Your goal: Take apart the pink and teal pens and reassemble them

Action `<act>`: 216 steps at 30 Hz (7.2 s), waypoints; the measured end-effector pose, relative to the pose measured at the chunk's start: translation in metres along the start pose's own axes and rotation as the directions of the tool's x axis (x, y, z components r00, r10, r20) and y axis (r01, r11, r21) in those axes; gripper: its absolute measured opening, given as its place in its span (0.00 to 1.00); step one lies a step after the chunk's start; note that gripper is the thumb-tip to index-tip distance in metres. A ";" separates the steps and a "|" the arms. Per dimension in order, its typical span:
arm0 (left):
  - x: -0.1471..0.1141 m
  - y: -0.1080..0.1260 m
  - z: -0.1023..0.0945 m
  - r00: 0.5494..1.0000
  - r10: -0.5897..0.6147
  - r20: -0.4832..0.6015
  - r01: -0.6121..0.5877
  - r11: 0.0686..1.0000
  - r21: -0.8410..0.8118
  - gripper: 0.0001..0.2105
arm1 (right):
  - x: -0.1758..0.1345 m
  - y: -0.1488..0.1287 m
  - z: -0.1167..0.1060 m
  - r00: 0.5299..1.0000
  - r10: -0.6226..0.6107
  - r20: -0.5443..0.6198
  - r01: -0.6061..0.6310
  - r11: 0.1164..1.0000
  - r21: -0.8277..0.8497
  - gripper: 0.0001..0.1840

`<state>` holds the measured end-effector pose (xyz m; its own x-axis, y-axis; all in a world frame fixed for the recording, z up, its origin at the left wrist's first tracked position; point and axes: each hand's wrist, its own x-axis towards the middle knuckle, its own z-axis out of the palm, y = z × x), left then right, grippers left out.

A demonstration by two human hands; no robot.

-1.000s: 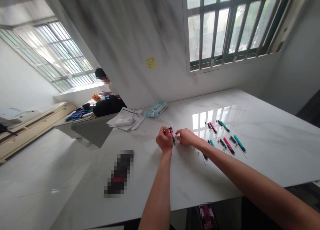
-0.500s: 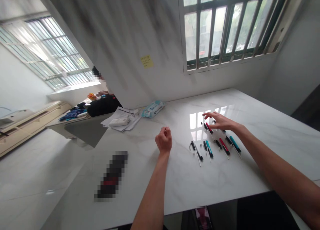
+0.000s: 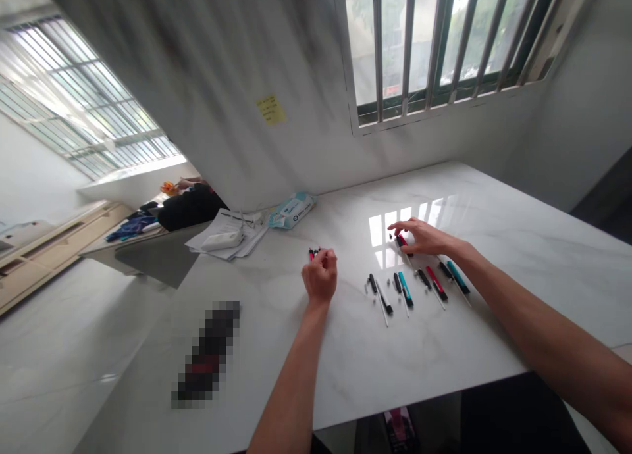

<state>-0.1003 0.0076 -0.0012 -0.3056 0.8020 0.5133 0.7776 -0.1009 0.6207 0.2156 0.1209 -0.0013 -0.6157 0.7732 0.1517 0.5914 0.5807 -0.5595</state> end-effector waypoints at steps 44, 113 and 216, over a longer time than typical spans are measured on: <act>-0.013 0.028 0.018 0.925 0.125 0.360 0.043 0.904 -0.425 0.08 | 0.005 -0.055 0.039 0.973 0.072 -0.218 0.096 0.737 0.669 0.18; -0.010 0.029 0.024 0.923 0.109 0.369 0.108 0.847 -0.521 0.09 | 0.010 -0.073 0.055 0.969 0.146 -0.200 0.073 0.602 0.795 0.16; -0.004 0.029 0.016 0.735 -0.309 0.603 0.678 0.333 -0.655 0.20 | -0.010 -0.073 0.005 0.942 -0.292 -0.166 0.306 0.950 0.068 0.46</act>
<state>-0.0677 0.0112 0.0051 -0.1332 0.9761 -0.1718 -0.3082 0.1239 0.9432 0.1763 0.0698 0.0338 -0.6659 0.6013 0.4415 0.3376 0.7707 -0.5405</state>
